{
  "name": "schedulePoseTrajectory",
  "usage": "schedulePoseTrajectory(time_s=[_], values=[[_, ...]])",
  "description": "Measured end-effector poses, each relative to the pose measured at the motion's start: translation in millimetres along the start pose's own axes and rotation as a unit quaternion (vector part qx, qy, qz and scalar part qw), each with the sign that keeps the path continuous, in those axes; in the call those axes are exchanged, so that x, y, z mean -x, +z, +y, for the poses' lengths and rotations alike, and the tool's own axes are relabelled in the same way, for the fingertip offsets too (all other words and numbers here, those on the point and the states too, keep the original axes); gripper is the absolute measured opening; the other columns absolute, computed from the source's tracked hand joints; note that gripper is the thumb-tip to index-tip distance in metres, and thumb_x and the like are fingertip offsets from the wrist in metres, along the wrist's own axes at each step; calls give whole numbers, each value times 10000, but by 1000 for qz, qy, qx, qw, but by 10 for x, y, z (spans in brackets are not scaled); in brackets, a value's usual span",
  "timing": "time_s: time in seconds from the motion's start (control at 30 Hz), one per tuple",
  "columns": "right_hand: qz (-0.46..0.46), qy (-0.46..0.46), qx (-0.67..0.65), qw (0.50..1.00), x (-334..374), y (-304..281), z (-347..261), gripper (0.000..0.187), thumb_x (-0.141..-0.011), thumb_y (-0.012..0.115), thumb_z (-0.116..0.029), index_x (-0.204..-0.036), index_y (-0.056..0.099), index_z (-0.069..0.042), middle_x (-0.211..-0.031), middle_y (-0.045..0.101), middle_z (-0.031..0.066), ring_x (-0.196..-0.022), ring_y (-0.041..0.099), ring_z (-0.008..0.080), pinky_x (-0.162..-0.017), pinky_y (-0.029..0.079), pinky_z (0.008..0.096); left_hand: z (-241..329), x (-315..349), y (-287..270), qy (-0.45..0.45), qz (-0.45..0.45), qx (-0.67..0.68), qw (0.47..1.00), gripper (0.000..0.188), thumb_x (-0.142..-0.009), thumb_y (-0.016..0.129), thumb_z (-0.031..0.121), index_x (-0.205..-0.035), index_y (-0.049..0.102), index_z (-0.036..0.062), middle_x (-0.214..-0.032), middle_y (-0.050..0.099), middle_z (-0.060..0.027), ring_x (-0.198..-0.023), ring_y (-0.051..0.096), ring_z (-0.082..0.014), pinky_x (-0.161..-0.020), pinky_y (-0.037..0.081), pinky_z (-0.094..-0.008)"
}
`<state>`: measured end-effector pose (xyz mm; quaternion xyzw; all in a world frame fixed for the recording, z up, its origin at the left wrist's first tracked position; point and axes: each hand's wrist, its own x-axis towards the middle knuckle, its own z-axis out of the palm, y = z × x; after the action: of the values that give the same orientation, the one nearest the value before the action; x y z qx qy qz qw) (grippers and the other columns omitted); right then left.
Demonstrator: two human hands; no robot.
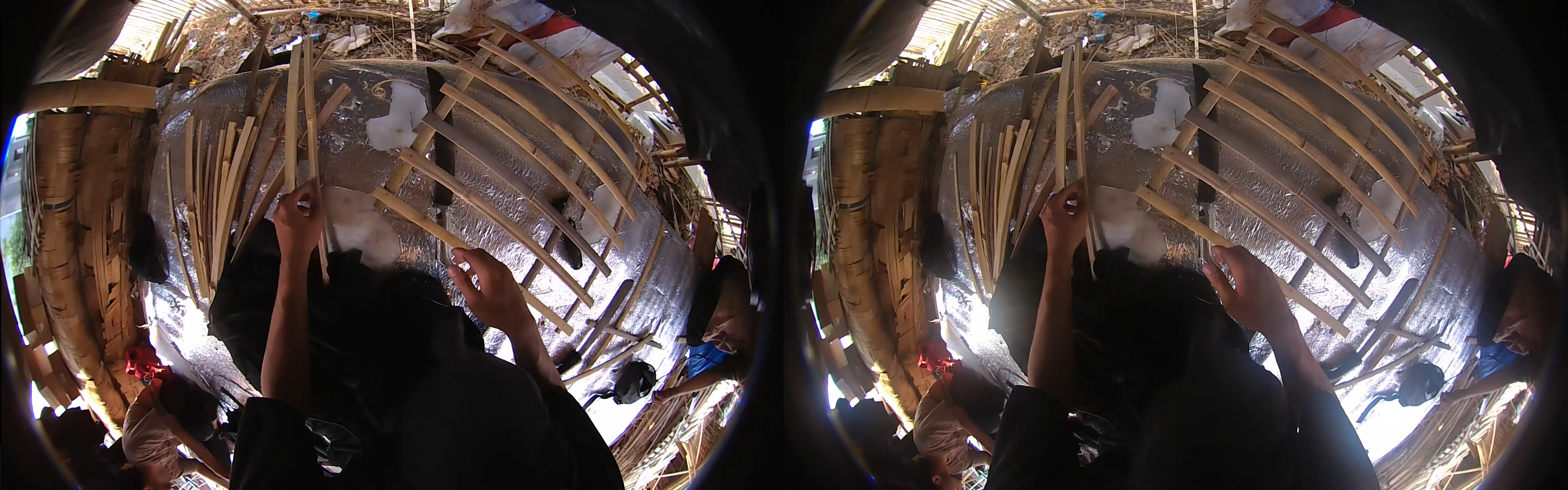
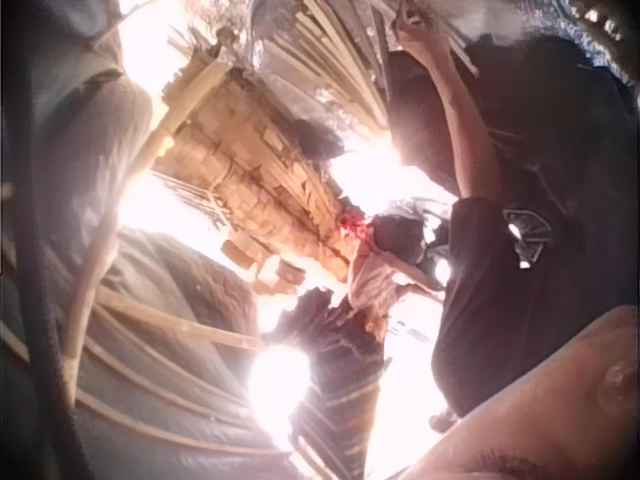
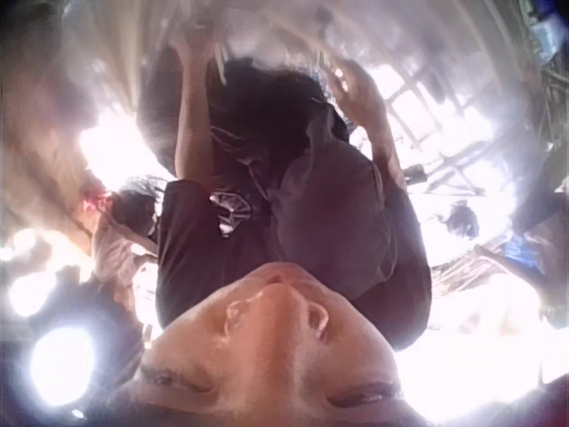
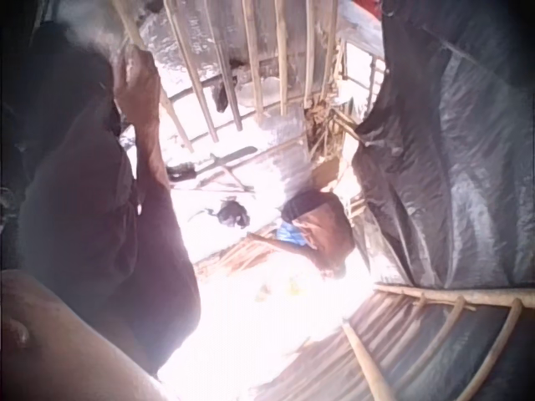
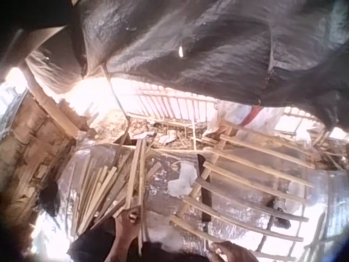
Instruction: The person assembles a wood lattice by hand by inserting thin bamboo strips through the gaps of a pre-constructed frame, then uses a hammer to secure small nails into the joints of the strips and the frame.
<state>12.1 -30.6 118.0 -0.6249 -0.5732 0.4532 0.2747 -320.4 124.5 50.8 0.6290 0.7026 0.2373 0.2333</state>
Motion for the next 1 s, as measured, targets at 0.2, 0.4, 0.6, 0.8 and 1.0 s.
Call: schedulePoseTrajectory(time_s=[0.2, 0.4, 0.6, 0.8, 1.0], values=[[-8, -22, 30, 999, 3, 55, 0, 371, -1011, 647, -285, -1215, 647, 24, -1110, 703, 212, -1039, 706, 374, -906, 558, 454, -32, 139, -82, 134, 79, -74, 985, 228, -853, 773, 87, -1074, 748, 38, -932, 699, -155, -848, 702, -298, -752, 559, -404], [-25, 74, 53, 996, 100, 259, 16, 320, -988, 670, -288, -1140, 695, -8, -1000, 738, 177, -970, 727, 355, -844, 570, 441, -964, -415, -812, 12, 201, -179, 963, 341, -909, 741, 290, -1161, 730, 61, -1105, 687, -186, -1054, 662, -368, -925, 526, -475], [-208, 73, -53, 974, 294, 915, 370, 301, -960, 677, -325, -1029, 723, -35, -909, 746, 193, -890, 732, 378, -799, 573, 452, -1507, -469, -1132, -80, 95, -216, 968, 478, -896, 747, 425, -1191, 716, 50, -1171, 703, -201, -1142, 643, -405, -1004, 473, -524], [-176, 119, -19, 977, 203, 972, 357, 307, -956, 682, -337, -1051, 721, -48, -892, 733, 219, -873, 723, 408, -787, 571, 481, -1454, -383, -986, 65, 94, -124, 986, 340, -922, 748, 329, -1112, 735, 46, -1165, 712, -181, -1140, 644, -396, -986, 485, -488], [-164, 116, -9, 980, 169, 994, 325, 301, -960, 689, -345, -1035, 722, -55, -871, 732, 211, -842, 718, 416, -765, 566, 493, -2350, -759, -1449, -42, 161, -175, 970, 430, -964, 678, 387, -1286, 688, 103, -1199, 706, -175, -1196, 620, -395, -1034, 465, -507]])
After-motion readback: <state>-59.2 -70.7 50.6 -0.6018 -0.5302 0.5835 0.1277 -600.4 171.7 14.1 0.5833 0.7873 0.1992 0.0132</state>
